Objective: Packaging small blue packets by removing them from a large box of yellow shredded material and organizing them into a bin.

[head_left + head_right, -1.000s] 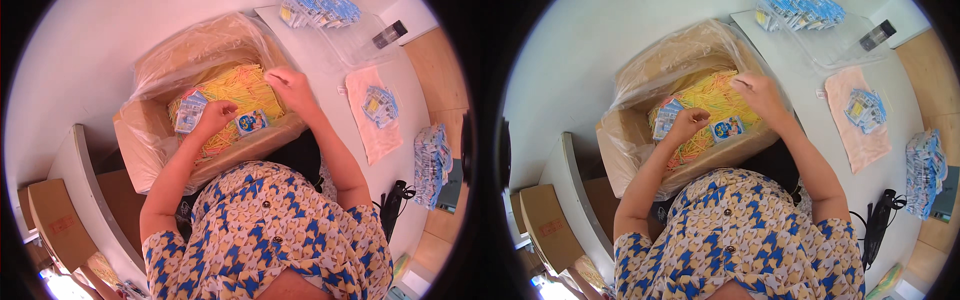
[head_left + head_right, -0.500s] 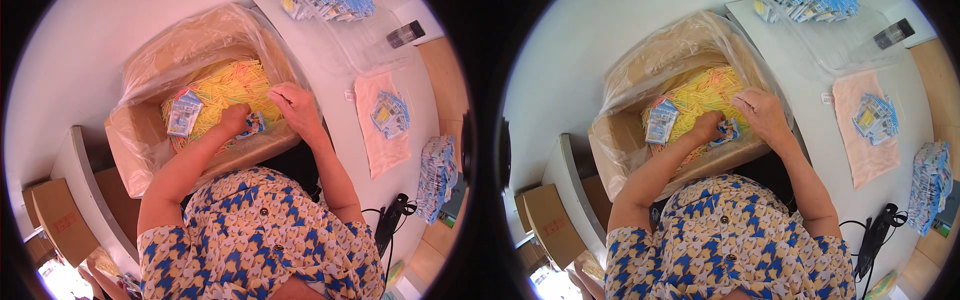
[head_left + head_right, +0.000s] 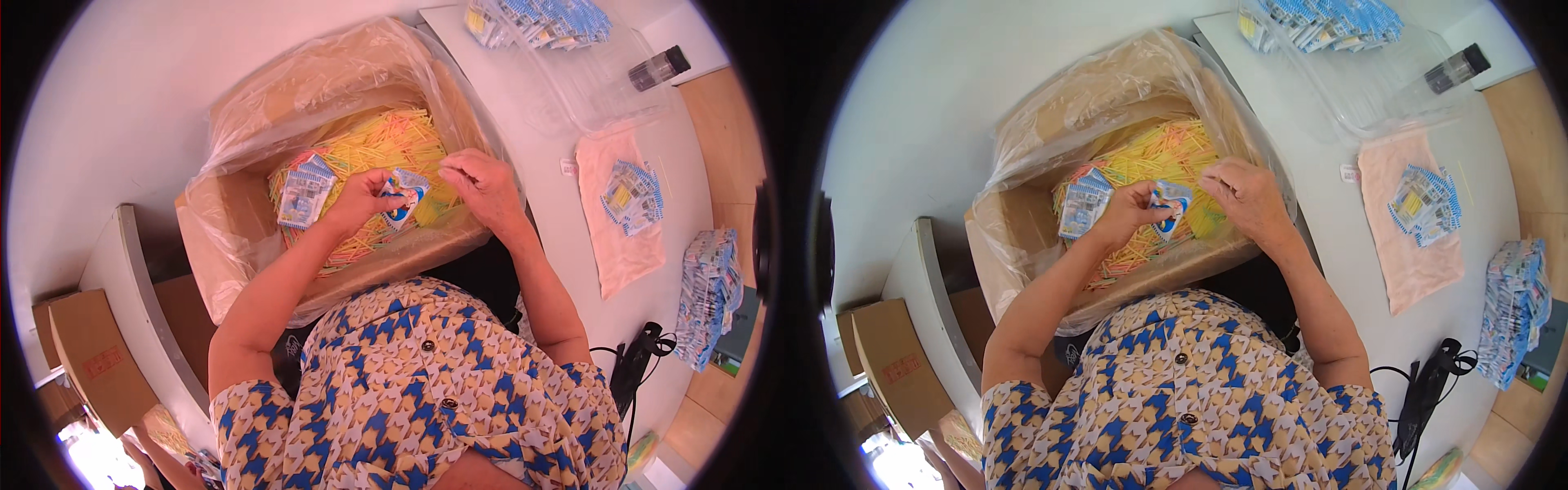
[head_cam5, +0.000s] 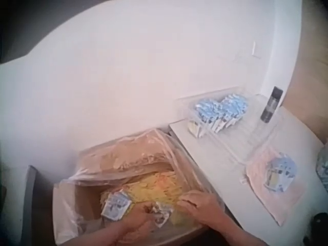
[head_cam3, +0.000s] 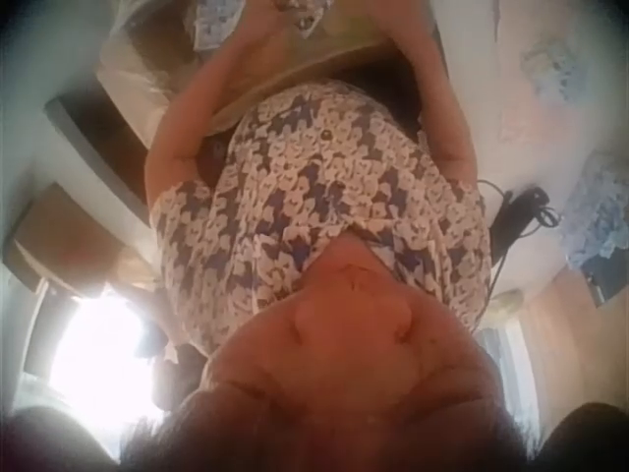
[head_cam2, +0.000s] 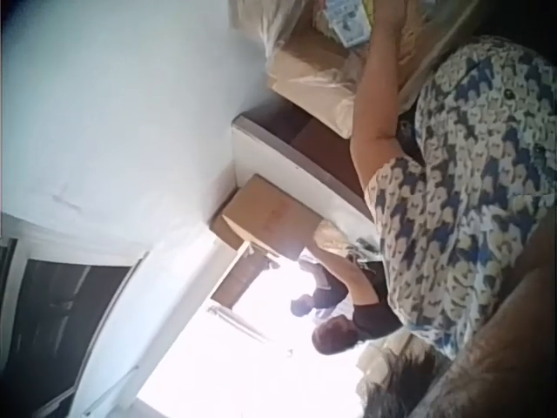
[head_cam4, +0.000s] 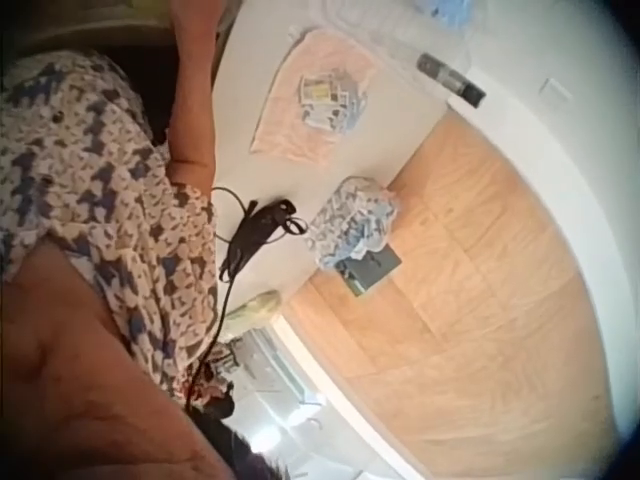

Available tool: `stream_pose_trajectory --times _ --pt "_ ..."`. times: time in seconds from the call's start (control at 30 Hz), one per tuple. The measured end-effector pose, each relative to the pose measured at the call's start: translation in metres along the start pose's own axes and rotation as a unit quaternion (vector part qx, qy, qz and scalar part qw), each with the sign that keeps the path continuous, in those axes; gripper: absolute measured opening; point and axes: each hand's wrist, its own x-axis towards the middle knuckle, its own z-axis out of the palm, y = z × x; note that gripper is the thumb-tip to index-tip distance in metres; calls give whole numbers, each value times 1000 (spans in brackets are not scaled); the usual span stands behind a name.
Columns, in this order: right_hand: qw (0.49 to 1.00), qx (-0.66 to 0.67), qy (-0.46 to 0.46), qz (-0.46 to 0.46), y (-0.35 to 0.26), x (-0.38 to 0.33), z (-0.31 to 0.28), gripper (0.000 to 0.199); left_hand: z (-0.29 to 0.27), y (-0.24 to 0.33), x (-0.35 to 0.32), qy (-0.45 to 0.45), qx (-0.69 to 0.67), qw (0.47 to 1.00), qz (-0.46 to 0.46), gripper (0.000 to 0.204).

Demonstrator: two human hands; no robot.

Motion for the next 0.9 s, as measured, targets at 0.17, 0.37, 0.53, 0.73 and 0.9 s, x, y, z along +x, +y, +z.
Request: stream_pose_trajectory --times 0.17,0.37,0.53,0.73,0.9 --pt "967 165 -161 105 -4 -3 18 24 4 31 -31 34 -114 990 76 22" --pt "943 224 -170 179 -33 21 49 25 1 41 -37 94 -122 971 182 23" --pt "951 198 -198 129 -41 52 54 12 -17 50 -40 93 -139 961 221 24" --pt "922 124 -333 150 -6 62 60 15 -35 37 -37 192 -131 948 219 18" --pt "877 -185 -428 -117 3 56 102 9 -39 32 -32 215 -222 921 239 20"
